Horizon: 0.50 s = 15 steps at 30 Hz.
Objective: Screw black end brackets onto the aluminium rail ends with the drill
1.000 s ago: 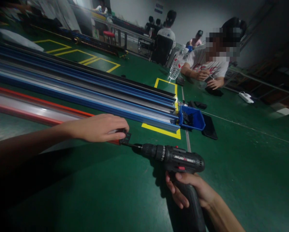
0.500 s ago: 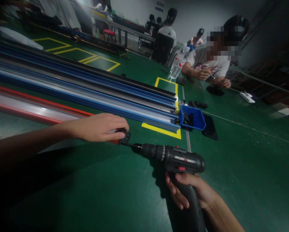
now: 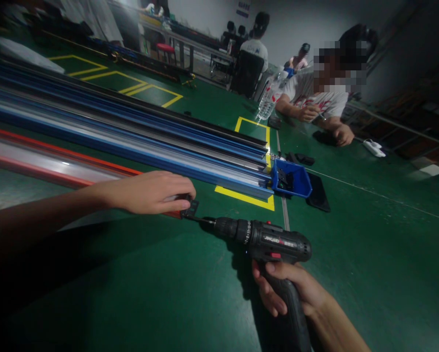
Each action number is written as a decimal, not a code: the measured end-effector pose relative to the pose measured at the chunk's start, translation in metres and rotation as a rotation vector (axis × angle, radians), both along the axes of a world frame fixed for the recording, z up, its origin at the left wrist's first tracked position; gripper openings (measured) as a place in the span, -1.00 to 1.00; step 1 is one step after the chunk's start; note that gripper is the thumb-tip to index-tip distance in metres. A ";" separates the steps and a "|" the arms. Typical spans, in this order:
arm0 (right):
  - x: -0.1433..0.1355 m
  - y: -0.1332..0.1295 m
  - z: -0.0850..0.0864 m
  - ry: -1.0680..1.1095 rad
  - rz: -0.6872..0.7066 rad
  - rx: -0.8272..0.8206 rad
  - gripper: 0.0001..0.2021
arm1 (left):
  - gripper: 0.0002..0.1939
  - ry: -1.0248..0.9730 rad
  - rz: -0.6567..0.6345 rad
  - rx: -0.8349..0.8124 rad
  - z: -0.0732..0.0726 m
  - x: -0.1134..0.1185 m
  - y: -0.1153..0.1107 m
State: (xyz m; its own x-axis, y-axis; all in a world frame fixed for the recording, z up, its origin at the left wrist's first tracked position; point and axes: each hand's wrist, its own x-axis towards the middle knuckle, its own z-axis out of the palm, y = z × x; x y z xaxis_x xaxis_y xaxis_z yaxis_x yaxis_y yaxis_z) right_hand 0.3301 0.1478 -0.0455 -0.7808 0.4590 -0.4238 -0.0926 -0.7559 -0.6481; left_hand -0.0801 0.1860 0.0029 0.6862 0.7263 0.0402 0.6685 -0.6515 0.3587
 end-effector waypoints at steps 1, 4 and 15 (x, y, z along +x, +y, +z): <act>0.000 0.000 0.000 0.002 0.000 0.006 -0.71 | -0.64 0.001 0.001 0.000 0.000 0.000 0.000; 0.001 0.000 -0.001 0.020 0.004 0.016 -0.71 | -0.65 0.004 0.002 -0.002 0.000 0.000 0.000; 0.000 0.000 0.001 0.025 0.016 0.010 -0.72 | -0.63 -0.003 0.004 -0.010 -0.001 0.000 0.000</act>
